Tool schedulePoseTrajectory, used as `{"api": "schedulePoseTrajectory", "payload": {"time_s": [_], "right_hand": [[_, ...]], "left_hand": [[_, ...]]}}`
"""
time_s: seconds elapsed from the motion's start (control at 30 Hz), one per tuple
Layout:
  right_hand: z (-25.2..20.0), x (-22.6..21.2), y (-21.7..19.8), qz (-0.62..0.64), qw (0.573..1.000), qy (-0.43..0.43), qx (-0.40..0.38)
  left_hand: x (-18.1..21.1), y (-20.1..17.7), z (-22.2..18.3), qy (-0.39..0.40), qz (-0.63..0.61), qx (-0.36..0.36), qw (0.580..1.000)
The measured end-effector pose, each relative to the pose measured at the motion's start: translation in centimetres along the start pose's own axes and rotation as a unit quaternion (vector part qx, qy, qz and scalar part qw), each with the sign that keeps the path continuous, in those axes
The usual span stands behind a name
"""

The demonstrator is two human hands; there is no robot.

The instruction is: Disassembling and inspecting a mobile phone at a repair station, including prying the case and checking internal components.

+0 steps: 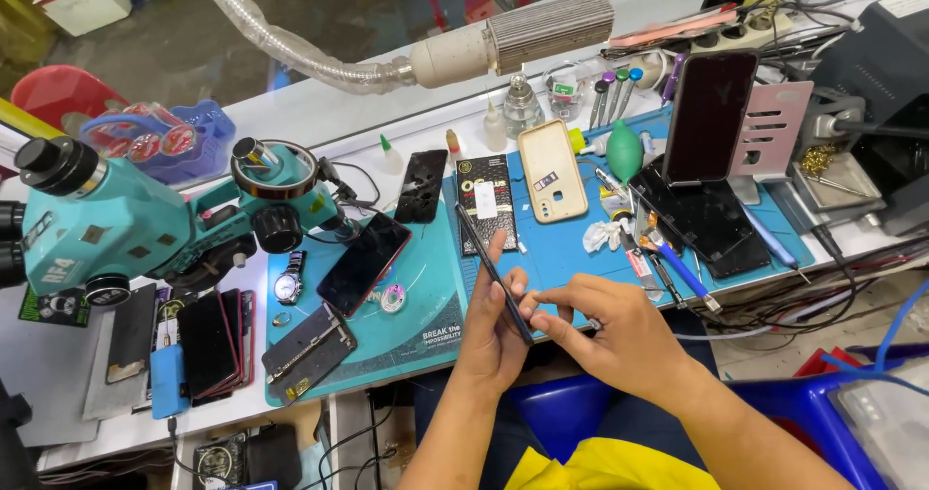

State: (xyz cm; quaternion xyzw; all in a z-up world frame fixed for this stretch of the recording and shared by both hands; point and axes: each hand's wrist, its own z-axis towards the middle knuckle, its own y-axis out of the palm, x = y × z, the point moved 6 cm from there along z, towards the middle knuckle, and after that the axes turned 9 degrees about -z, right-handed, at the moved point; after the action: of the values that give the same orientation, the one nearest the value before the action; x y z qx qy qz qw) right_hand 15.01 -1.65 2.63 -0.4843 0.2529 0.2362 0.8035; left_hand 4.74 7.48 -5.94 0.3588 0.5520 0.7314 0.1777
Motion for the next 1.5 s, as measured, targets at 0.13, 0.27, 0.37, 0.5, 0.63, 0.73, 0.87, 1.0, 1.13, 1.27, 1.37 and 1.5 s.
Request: {"api": "schedulePoseTrajectory", "payload": {"time_s": [0.13,0.27,0.37,0.5,0.63,0.73,0.87,1.0,1.13,1.27,1.37,1.5], "right_hand": [[0.1,-0.8,-0.3,0.01,0.999,-0.029,-0.016],[-1.3,1.8,2.5,-0.021,0.979,0.082,-0.187],[-2.8,3.5,4.6,-0.047,0.942,0.129,-0.306],[-4.0,3.3,6.6,-0.011,0.867,0.025,-0.497],[1.9,5.3,4.7,0.022,0.911,0.014,-0.41],[7.9,13.4,5.0,-0.171,0.966,-0.031,-0.19],[13.7,19.6,6.2,-0.393,0.912,-0.117,-0.006],[16.2,21.5,7.6,-0.449,0.884,-0.13,-0.004],[17.0,23.4,8.7,-0.456,0.882,-0.112,-0.037],[16.7,24.9,9.3,-0.454,0.885,-0.092,-0.052],[16.7,24.0,9.0,-0.448,0.888,-0.074,-0.069],[17.0,23.5,9.6,-0.453,0.885,-0.062,-0.092]], "left_hand": [[-0.4,0.5,-0.4,-0.038,-0.047,-0.016,0.998],[0.1,-0.2,-0.4,-0.037,-0.027,-0.013,0.999],[0.9,-0.8,-0.3,-0.02,-0.01,0.014,1.0],[2.6,-1.7,-0.2,0.005,0.049,0.018,0.999],[4.0,-6.3,0.4,0.029,0.177,-0.004,0.984],[4.3,-7.6,0.6,0.016,0.153,-0.018,0.988],[4.6,-7.4,0.7,0.034,0.124,-0.041,0.991],[4.9,-7.5,0.8,0.043,0.101,-0.038,0.993],[4.9,-7.9,0.9,0.041,0.089,-0.038,0.994],[4.7,-8.1,1.0,0.031,0.084,-0.033,0.995],[4.7,-8.1,1.1,0.035,0.083,-0.03,0.995],[4.7,-8.0,0.9,0.041,0.104,-0.029,0.993]]}}
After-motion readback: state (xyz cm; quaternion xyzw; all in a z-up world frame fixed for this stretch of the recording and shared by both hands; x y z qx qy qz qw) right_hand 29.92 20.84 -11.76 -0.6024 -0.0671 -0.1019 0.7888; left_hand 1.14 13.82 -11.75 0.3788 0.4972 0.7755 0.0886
